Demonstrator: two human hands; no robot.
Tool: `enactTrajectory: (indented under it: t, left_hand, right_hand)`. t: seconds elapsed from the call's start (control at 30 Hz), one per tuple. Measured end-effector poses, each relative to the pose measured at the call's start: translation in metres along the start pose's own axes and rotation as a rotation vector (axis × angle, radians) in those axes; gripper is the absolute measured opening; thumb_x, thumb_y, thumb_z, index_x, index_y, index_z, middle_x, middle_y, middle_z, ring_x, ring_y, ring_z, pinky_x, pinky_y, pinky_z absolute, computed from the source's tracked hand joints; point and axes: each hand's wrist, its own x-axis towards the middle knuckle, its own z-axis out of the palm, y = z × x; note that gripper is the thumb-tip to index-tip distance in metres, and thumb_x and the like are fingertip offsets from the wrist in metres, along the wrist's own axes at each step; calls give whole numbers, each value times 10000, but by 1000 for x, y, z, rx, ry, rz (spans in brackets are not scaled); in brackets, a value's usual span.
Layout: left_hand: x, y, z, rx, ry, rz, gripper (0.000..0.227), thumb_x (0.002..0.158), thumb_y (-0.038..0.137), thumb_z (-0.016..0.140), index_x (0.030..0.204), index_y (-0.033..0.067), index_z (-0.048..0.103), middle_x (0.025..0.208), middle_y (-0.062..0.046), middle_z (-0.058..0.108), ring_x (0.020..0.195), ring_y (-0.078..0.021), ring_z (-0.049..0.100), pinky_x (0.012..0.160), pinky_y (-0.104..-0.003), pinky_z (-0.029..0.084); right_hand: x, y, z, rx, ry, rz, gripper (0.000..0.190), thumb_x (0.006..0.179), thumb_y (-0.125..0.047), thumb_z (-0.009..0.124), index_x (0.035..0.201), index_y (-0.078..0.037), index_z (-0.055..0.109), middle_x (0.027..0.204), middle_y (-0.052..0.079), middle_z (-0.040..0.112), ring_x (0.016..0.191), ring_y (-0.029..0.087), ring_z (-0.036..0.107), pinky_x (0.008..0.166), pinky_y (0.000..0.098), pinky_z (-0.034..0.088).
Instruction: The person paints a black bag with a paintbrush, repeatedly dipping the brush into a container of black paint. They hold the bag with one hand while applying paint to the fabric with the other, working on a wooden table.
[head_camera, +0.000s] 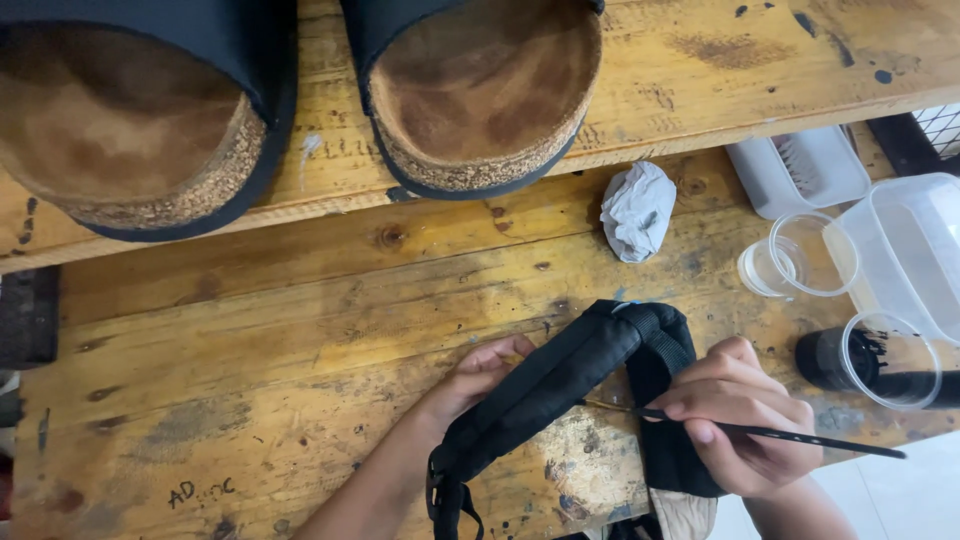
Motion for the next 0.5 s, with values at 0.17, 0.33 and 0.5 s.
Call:
enactTrajectory:
  t: [0.17,0.33,0.5]
  left_hand:
    - [-1,1,1,10,27,-21,291,1006,185,695,1239,44,592,1047,-68,743,840,-130,731,770,-238,588]
    - [0,-3,-2,-10,-3,-3,289,1012,174,684,1247,42,582,1068,-73,734,847,-132,729,764,-238,590]
    - [0,0,2,16,39,-12,304,995,205,704,1230,48,592,1029,-50,738,816,-106,719,752,-221,573]
  right_hand:
    - [1,-1,-3,54,-32,-35,171,961,-233,547,944,-89,637,827,53,777,667,149,719,748,316,452]
    - [11,-6,4,49,-59,-107,136,955,-188,561,925,-85,644,809,55,762,658,178,722,696,317,448]
    - [4,-4,2,-33,-38,-79,153,945,-194,554,911,-67,631,809,68,754,647,174,693,739,332,425]
